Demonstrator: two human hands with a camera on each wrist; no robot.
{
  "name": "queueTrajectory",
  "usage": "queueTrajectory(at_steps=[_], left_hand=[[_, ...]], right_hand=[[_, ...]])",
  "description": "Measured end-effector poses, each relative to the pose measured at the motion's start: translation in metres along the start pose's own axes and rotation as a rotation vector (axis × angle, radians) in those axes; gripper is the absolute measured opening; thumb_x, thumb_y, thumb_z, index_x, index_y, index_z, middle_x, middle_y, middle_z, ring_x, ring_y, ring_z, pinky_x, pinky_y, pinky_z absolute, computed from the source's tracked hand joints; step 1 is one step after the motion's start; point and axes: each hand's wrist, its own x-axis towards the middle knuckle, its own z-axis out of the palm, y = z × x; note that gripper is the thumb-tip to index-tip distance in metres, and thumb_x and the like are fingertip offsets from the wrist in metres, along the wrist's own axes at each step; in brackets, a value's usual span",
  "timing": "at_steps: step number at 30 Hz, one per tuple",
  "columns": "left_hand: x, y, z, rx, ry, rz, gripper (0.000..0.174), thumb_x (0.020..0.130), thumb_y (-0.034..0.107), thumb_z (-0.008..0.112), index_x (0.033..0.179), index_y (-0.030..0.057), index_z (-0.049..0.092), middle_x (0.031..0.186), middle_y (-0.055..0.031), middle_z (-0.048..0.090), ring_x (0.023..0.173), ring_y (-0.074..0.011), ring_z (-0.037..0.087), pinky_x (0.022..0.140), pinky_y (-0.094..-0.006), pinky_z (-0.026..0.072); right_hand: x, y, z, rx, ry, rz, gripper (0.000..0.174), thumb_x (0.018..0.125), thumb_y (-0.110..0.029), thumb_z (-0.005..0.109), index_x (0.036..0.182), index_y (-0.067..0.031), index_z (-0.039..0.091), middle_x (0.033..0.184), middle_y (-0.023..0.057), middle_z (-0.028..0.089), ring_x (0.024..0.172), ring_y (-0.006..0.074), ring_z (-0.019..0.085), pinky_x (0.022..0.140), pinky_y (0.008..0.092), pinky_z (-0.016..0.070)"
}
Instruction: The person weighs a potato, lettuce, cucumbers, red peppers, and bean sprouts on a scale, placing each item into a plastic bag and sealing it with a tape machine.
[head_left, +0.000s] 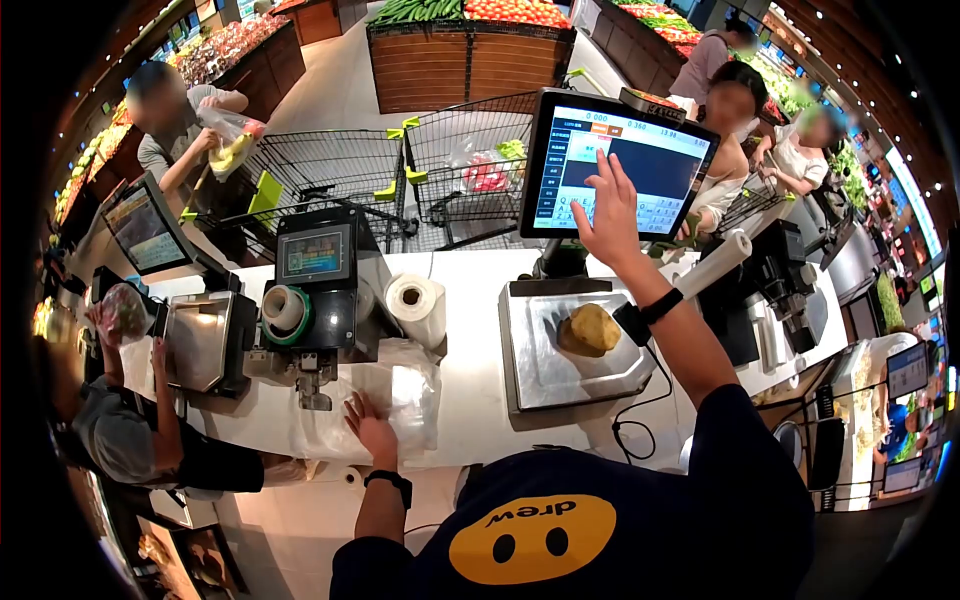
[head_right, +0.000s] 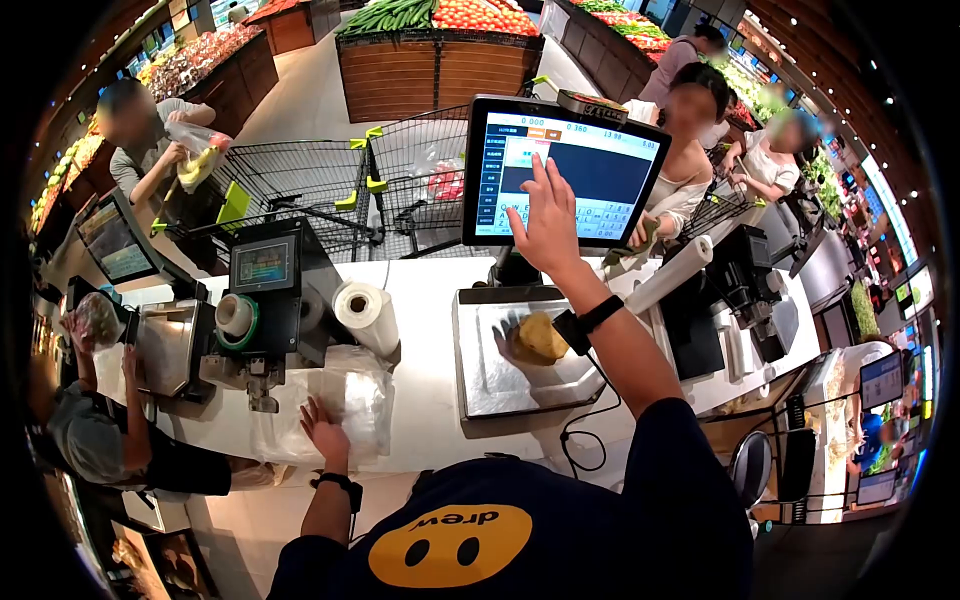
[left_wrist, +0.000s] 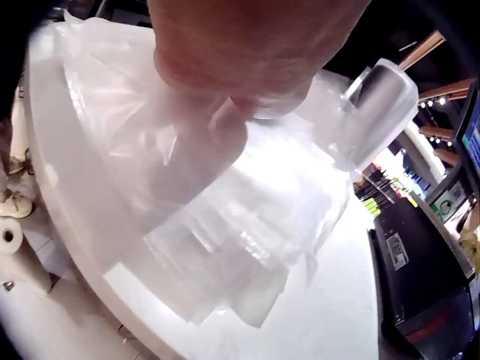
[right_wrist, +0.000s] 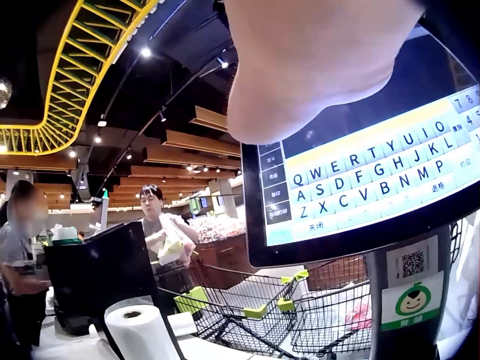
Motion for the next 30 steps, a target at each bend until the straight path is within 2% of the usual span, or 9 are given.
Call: queueTrajectory(at_steps=[3,6,10,13,16,19,23,26,30], left_hand=[[0.003,0.004,-0.029,-0.116,0.062,0.048,0.042,0.1,0.016,0.04,0.139,0.003,0.047,0.149,-0.0118,0.041,0.142,-0.0315,0.029,0.116,-0.043,0.0209],[0.001,0.04,-0.095,-0.356,0.028,0.019,0.04,0.102,0.016,0.038,0.135,-0.0021,0.05,0.144,-0.0158,0.047,0.138,-0.0337,0.036,0.113,-0.0404,0.0288],[-0.009,0.075,-0.142,-0.647,-0.021,0.046,0.037,0.101,0.014,0.038,0.129,-0.0055,0.054,0.125,-0.0236,0.06,0.115,-0.0375,0.058,0.099,-0.0378,0.0434],[-0.009,0.123,-0.17,-0.772,-0.135,0.052,0.037,0.103,0.017,0.038,0.125,-0.0061,0.056,0.116,-0.0237,0.065,0.112,-0.0321,0.061,0.095,-0.0353,0.0449],[-0.001,0.157,-0.18,-0.9,-0.319,-0.008,0.039,0.104,0.02,0.038,0.125,-0.0055,0.057,0.115,-0.0193,0.067,0.108,-0.0225,0.062,0.095,-0.0313,0.0442],[0.002,0.184,-0.176,-1.005,-0.425,-0.044,0.039,0.104,0.021,0.038,0.127,-0.0054,0.056,0.115,-0.0175,0.067,0.106,-0.02,0.061,0.095,-0.0296,0.0437],[-0.011,0.218,-0.161,-0.997,-0.278,0.049,0.04,0.104,0.02,0.038,0.132,-0.0035,0.053,0.112,-0.0185,0.066,0.103,-0.0226,0.062,0.093,-0.0315,0.0445],[-0.018,0.233,-0.157,-0.892,-0.329,0.105,0.041,0.104,0.021,0.038,0.133,-0.004,0.051,0.11,-0.0194,0.067,0.102,-0.027,0.063,0.093,-0.0324,0.0447],[-0.023,0.226,-0.13,-0.918,-0.217,0.282,0.039,0.101,0.015,0.043,0.136,-0.003,0.049,0.124,-0.0199,0.06,0.112,-0.029,0.058,0.094,-0.0363,0.0453]], right_hand=[[-0.022,-0.021,-0.014,0.173,0.036,-0.031,0.039,0.083,-0.015,0.067,0.114,-0.0021,0.048,0.149,0.0225,0.035,0.135,0.0416,0.034,0.11,0.0492,0.026],[-0.058,-0.053,-0.025,0.394,-0.082,-0.096,0.036,0.081,-0.013,0.068,0.111,-0.0024,0.052,0.135,0.0205,0.05,0.125,0.0395,0.047,0.102,0.0456,0.0365],[-0.127,-0.086,-0.008,0.736,-0.457,0.073,0.017,0.089,-0.021,0.064,0.096,-0.0053,0.064,0.097,0.0117,0.067,0.092,0.0316,0.061,0.081,0.0404,0.0476],[-0.152,-0.111,-0.005,0.844,-0.836,0.103,0.03,0.091,-0.03,0.061,0.082,-0.0024,0.069,0.079,0.0131,0.067,0.079,0.0341,0.061,0.072,0.0408,0.0484],[-0.166,-0.127,-0.007,0.976,-1.24,0.25,0.035,0.092,-0.036,0.06,0.091,-0.0023,0.071,0.083,0.0152,0.069,0.083,0.03,0.064,0.076,0.0368,0.0497],[-0.178,-0.138,-0.007,1.109,-1.244,0.391,0.04,0.094,-0.037,0.059,0.107,-0.0007,0.069,0.098,0.0126,0.07,0.093,0.0228,0.065,0.083,0.0328,0.0489],[-0.179,-0.152,-0.004,1.692,-1.044,0.847,0.049,0.096,-0.034,0.059,0.124,0.006,0.058,0.115,0.0071,0.065,0.108,0.0159,0.059,0.095,0.0298,0.0442],[-0.179,-0.164,-0.006,1.717,-0.873,0.891,0.037,0.096,-0.022,0.059,0.122,0.0039,0.06,0.11,0.0103,0.067,0.11,0.0172,0.06,0.098,0.0291,0.0442],[-0.185,-0.156,-0.005,1.547,-0.78,0.87,0.024,0.094,-0.018,0.061,0.101,0.0047,0.068,0.089,0.0058,0.069,0.086,0.011,0.062,0.08,0.0249,0.0486]])
